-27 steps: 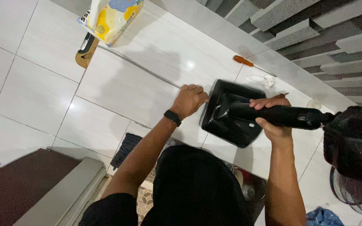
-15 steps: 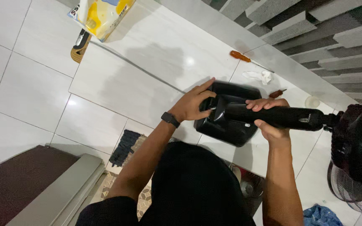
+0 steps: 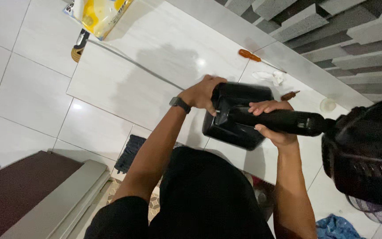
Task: The person assembles a black table fan by attaching the base, motor housing, front grille, fan blades, and rear grille. They secure the components by hand and then plug the fan into a wall outlet.
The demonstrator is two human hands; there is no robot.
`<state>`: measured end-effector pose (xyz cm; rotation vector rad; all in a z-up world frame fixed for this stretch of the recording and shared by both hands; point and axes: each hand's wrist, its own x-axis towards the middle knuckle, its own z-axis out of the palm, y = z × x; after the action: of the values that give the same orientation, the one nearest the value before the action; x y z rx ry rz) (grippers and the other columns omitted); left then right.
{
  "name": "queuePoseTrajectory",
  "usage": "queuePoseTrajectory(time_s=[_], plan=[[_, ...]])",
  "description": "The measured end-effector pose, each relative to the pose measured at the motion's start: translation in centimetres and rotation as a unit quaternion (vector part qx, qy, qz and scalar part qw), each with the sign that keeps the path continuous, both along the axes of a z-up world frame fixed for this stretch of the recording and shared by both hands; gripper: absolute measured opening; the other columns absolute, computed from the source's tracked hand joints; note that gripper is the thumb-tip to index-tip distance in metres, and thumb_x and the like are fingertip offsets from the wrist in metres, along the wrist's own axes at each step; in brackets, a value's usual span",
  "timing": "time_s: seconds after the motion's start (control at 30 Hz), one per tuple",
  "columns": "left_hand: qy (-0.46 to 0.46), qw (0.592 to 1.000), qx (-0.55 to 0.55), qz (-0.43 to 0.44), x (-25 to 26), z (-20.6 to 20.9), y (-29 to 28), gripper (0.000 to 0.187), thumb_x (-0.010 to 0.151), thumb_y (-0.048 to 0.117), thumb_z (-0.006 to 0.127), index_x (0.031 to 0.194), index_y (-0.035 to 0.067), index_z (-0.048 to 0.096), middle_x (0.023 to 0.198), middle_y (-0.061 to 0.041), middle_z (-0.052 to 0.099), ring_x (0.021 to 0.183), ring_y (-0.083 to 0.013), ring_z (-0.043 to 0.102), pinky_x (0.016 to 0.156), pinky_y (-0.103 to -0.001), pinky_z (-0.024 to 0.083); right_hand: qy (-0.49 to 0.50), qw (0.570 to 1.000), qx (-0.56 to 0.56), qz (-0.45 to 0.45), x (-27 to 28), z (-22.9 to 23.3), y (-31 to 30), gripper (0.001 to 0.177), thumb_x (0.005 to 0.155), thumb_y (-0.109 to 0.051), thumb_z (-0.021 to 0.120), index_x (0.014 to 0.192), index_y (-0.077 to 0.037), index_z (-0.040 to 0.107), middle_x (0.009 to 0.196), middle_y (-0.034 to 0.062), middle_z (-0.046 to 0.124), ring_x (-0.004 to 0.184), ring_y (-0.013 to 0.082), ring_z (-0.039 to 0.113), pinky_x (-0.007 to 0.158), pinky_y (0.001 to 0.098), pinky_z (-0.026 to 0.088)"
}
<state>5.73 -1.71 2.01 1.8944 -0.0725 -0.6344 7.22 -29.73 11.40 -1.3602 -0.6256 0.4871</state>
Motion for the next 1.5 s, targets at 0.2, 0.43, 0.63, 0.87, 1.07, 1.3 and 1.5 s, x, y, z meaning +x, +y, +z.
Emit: queuePoseTrajectory(time_s=[0.2, 0.43, 0.63, 0.87, 1.07, 1.3, 1.5], plan=[[0.021, 0.981, -0.191, -0.031, 0.3, -2.3, 0.1, 0.121, 0.052, 0.003, 0.098, 0.150, 0.013, 0.029, 0.131, -0.015, 0.065, 0.128, -0.0328, 0.059, 0.109, -0.046, 0.047, 0.005, 1.000, 0.023, 0.007, 0.4, 0.7, -0.8, 0.046, 0.078, 0.011, 0.072, 0.115, -0.010, 0.054, 0.111, 0.0132, 0.067, 0.111, 0.0292, 0.067, 0.119, 0.0573, 0.045], [0.089, 0.955, -0.281, -0.016, 0.3, -3.3, 0.0, 0.117, 0.059, -0.003, 0.092, 0.154, 0.014, 0.026, 0.135, -0.016, 0.063, 0.124, -0.0305, 0.064, 0.099, -0.042, 0.058, 0.006, 1.000, 0.022, 0.014, 1.1, 0.6, -1.5, 0.047, 0.076, 0.011, 0.072, 0.115, -0.009, 0.054, 0.110, 0.0140, 0.068, 0.111, 0.0304, 0.067, 0.118, 0.0590, 0.045], [0.091, 0.965, -0.245, -0.014, 0.2, -2.4, 0.3, 0.115, 0.063, -0.001, 0.090, 0.157, 0.016, 0.027, 0.129, -0.016, 0.069, 0.107, -0.0292, 0.072, 0.089, -0.040, 0.060, -0.008, 1.000, 0.013, 0.022, 1.4, 0.2, -1.6, 0.047, 0.078, 0.009, 0.074, 0.116, -0.010, 0.054, 0.111, 0.0131, 0.068, 0.111, 0.0300, 0.067, 0.118, 0.0587, 0.046], [0.098, 0.978, -0.183, -0.014, 0.4, -1.6, 0.0, 0.117, 0.063, 0.000, 0.090, 0.159, 0.018, 0.025, 0.126, -0.015, 0.070, 0.102, -0.0276, 0.071, 0.089, -0.042, 0.058, -0.003, 1.000, 0.004, 0.023, 1.5, 0.4, -1.5, 0.046, 0.079, 0.007, 0.076, 0.116, -0.008, 0.054, 0.113, 0.0136, 0.068, 0.112, 0.0306, 0.067, 0.118, 0.0587, 0.046], [0.085, 0.976, -0.200, -0.018, 0.3, -2.2, -0.1, 0.119, 0.062, 0.002, 0.091, 0.160, 0.018, 0.024, 0.129, -0.015, 0.070, 0.105, -0.0272, 0.070, 0.095, -0.042, 0.056, 0.007, 1.000, -0.004, 0.010, 1.2, 0.6, -1.6, 0.046, 0.079, 0.006, 0.076, 0.117, -0.008, 0.055, 0.113, 0.0143, 0.068, 0.111, 0.0310, 0.068, 0.118, 0.0571, 0.046], [0.083, 0.980, -0.180, 0.003, 0.2, -2.1, -0.5, 0.119, 0.059, 0.004, 0.094, 0.158, 0.017, 0.031, 0.128, -0.014, 0.071, 0.104, -0.0255, 0.072, 0.091, -0.040, 0.057, 0.012, 1.000, -0.004, 0.014, 1.4, 0.5, -1.5, 0.047, 0.078, 0.004, 0.077, 0.117, -0.008, 0.054, 0.113, 0.0134, 0.068, 0.116, 0.0316, 0.068, 0.121, 0.0579, 0.047], [0.063, 0.985, -0.161, -0.004, 0.0, -2.5, -1.1, 0.121, 0.059, 0.006, 0.093, 0.160, 0.016, 0.027, 0.122, -0.017, 0.072, 0.104, -0.0276, 0.068, 0.086, -0.039, 0.054, -0.038, 0.998, -0.051, 0.027, 0.6, 1.0, -1.1, 0.045, 0.080, 0.010, 0.076, 0.116, -0.007, 0.056, 0.115, 0.0143, 0.067, 0.115, 0.0304, 0.066, 0.124, 0.0564, 0.046]])
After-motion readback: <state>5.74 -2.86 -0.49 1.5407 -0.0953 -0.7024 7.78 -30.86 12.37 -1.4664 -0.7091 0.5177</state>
